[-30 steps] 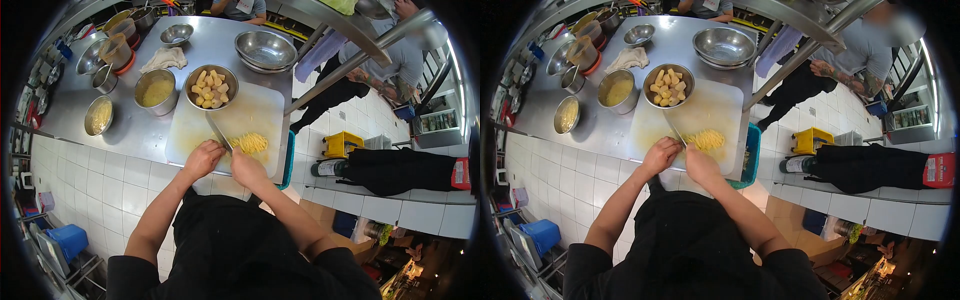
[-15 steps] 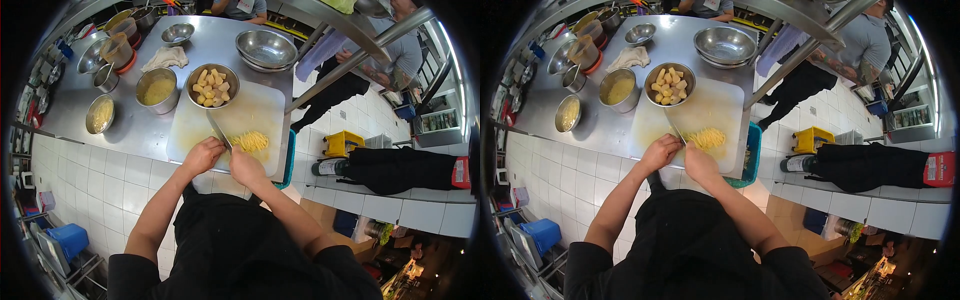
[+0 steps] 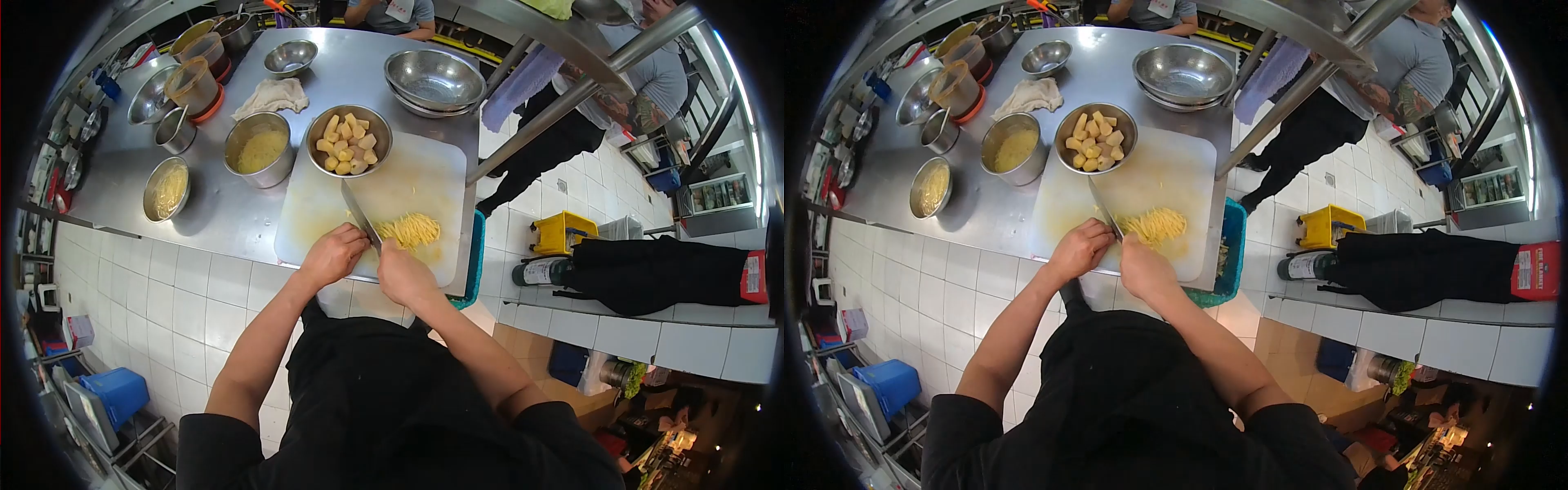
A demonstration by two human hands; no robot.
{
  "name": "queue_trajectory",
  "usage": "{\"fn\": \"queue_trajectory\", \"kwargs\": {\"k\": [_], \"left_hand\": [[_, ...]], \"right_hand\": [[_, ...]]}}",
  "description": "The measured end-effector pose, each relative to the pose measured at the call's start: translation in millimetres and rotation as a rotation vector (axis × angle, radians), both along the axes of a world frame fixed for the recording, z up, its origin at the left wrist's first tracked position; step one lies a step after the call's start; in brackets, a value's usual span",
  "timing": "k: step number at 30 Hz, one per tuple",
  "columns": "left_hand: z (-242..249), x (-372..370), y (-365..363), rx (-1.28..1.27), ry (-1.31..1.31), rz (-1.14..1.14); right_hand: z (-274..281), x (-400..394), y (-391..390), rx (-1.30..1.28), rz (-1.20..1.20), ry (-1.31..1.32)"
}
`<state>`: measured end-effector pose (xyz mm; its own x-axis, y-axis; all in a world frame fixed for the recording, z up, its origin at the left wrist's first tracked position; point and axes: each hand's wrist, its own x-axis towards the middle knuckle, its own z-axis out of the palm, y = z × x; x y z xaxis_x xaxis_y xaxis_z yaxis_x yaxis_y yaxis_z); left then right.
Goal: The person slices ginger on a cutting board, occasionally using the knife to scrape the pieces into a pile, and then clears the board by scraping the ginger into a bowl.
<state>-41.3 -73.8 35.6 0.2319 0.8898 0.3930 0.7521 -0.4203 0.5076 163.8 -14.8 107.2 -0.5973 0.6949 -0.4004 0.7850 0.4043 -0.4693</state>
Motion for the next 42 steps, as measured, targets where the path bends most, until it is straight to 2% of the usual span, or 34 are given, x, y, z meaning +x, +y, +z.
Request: {"fn": "queue_trajectory", "kwargs": {"k": [6,16,20,25,27,29,31,34,36,39,42], "left_hand": [[1.3,1.6,1.2,0.003,0.009,0.002],[4.5,7.9,-1.2,0.005,0.046,0.039],[2.5,16.1,-2.3,0.031,0.114,0.085],[2.1,41.2,-12.8,-0.052,0.059,0.256],[5.1,53.7,-13.9,-0.076,0.054,0.257],[13.6,64.6,-11.8,-0.01,-0.032,0.344],[23.9,72.9,-9.3,-0.003,-0.02,0.332],[59.4,105.4,-6.4,-0.005,0.11,0.247],[71.7,119.4,-8.1,-0.134,0.188,0.045],[58.9,114.6,-11.9,-0.183,0.348,0.087],[52.0,109.9,-15.4,-0.227,0.406,0.193]], "right_hand": [[13.2,4.2,1.5,-0.079,-0.02,-0.048],[-2.8,12.2,-0.5,-0.126,-0.087,0.028],[-12.7,36.8,15.6,-0.098,-0.04,0.145],[14.7,94.2,25.4,-0.083,-0.009,0.33],[32.5,106.9,24.8,-0.154,-0.203,0.372],[17.0,115.3,28.7,-0.077,-0.213,0.48],[26.7,113.5,31.9,-0.424,-0.433,0.565],[2.3,106.1,31.3,-0.549,-0.474,0.755],[-3.3,105.0,28.9,-0.581,-0.477,0.841],[0.7,111.9,32.4,-0.652,-0.496,0.944],[12.6,132.2,36.8,-0.619,-0.475,0.786]]}}
